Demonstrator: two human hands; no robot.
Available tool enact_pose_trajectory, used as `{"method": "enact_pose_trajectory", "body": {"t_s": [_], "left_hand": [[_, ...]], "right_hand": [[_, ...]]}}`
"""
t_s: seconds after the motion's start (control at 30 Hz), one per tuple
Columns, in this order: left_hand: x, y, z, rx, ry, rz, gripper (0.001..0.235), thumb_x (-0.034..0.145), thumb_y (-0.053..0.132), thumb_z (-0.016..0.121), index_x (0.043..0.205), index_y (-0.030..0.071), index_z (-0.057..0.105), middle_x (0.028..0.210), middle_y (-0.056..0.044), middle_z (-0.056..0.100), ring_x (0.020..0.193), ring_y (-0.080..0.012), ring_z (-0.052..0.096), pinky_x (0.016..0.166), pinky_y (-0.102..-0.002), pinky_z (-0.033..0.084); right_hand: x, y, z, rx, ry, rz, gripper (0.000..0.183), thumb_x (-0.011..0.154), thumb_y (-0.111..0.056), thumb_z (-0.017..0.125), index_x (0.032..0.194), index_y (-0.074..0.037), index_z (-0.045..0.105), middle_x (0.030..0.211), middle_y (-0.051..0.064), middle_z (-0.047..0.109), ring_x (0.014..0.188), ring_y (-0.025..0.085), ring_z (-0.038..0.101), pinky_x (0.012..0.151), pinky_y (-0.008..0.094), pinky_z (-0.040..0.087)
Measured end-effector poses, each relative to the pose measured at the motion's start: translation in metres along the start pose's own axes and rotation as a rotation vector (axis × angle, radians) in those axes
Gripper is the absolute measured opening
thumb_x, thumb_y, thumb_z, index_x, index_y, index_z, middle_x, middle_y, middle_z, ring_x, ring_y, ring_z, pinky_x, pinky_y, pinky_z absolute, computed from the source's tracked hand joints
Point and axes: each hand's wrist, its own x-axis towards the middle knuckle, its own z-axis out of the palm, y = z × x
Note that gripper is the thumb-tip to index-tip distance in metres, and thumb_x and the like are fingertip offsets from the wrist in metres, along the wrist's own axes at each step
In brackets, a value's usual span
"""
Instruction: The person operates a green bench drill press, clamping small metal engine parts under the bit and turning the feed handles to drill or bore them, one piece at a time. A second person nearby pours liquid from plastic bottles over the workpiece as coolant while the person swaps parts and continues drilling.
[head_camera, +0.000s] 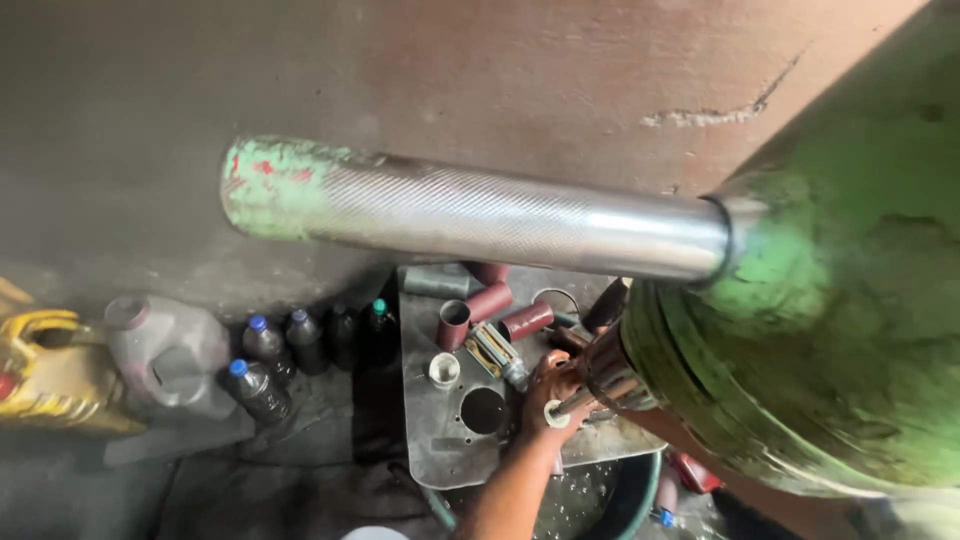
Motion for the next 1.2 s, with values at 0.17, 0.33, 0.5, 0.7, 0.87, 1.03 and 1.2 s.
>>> {"method": "enact_pose_trajectory", "body": {"t_s": [0.17,0.33,0.5,0.7,0.87,1.03,1.2], "left_hand": [[0.001,-0.007,0.008,0.124,-0.047,0.035,0.011,0.087,0.03,0.074,0.097,0.026,0.074,0.106,0.001,0.077,0.117,-0.0227,0.068,0.11,-0.043,0.046],[-0.017,-0.02,0.037,-0.033,0.027,-0.244,0.059,0.064,0.028,0.087,0.118,0.011,0.07,0.122,-0.011,0.071,0.127,-0.0307,0.056,0.109,-0.042,0.042],[-0.006,-0.007,0.017,-0.042,0.013,-0.107,0.05,0.071,0.032,0.086,0.116,0.013,0.072,0.119,-0.008,0.073,0.126,-0.0293,0.056,0.112,-0.044,0.037],[-0.013,-0.021,0.03,0.174,-0.039,-0.017,0.035,0.085,0.027,0.08,0.119,0.022,0.072,0.122,0.001,0.074,0.133,-0.0199,0.054,0.121,-0.04,0.036],[-0.009,-0.005,0.02,0.057,0.028,-0.094,0.042,0.077,0.034,0.082,0.114,0.015,0.073,0.115,-0.002,0.075,0.131,-0.0333,0.047,0.112,-0.043,0.034],[-0.007,-0.024,0.029,-0.032,-0.011,-0.063,0.023,0.095,0.028,0.074,0.115,0.017,0.071,0.122,0.0,0.075,0.128,-0.0219,0.065,0.126,-0.039,0.04],[0.002,-0.006,0.009,-0.073,0.063,-0.114,0.043,0.071,0.024,0.084,0.111,0.011,0.072,0.119,-0.008,0.074,0.126,-0.0311,0.06,0.114,-0.043,0.04]], "right_hand": [[-0.008,-0.004,0.014,-0.007,0.058,0.135,0.027,0.088,-0.024,0.076,0.112,-0.012,0.075,0.1,0.004,0.076,0.096,0.027,0.067,0.094,0.057,0.041],[-0.025,-0.036,0.022,-0.015,0.107,0.221,0.026,0.088,-0.024,0.077,0.111,-0.012,0.077,0.099,0.006,0.077,0.09,0.028,0.069,0.087,0.057,0.047],[-0.119,-0.019,-0.072,-0.034,0.17,0.346,0.025,0.088,-0.023,0.077,0.11,-0.012,0.078,0.098,0.007,0.078,0.084,0.03,0.071,0.08,0.057,0.052],[-0.099,-0.046,-0.038,-0.165,0.297,0.399,0.023,0.09,-0.024,0.075,0.107,-0.01,0.08,0.094,0.009,0.08,0.076,0.032,0.074,0.07,0.058,0.056],[-0.096,-0.045,-0.035,0.037,0.363,0.393,0.028,0.089,-0.03,0.075,0.107,-0.008,0.079,0.097,0.012,0.078,0.076,0.035,0.075,0.061,0.054,0.059],[-0.113,-0.065,-0.032,-0.644,0.358,0.316,0.019,0.087,-0.019,0.077,0.1,-0.006,0.081,0.095,0.013,0.081,0.074,0.037,0.076,0.073,0.061,0.052],[-0.106,-0.035,-0.05,-0.219,0.408,0.343,0.018,0.087,-0.023,0.076,0.099,-0.009,0.08,0.094,0.008,0.078,0.081,0.033,0.073,0.069,0.054,0.051]]}}
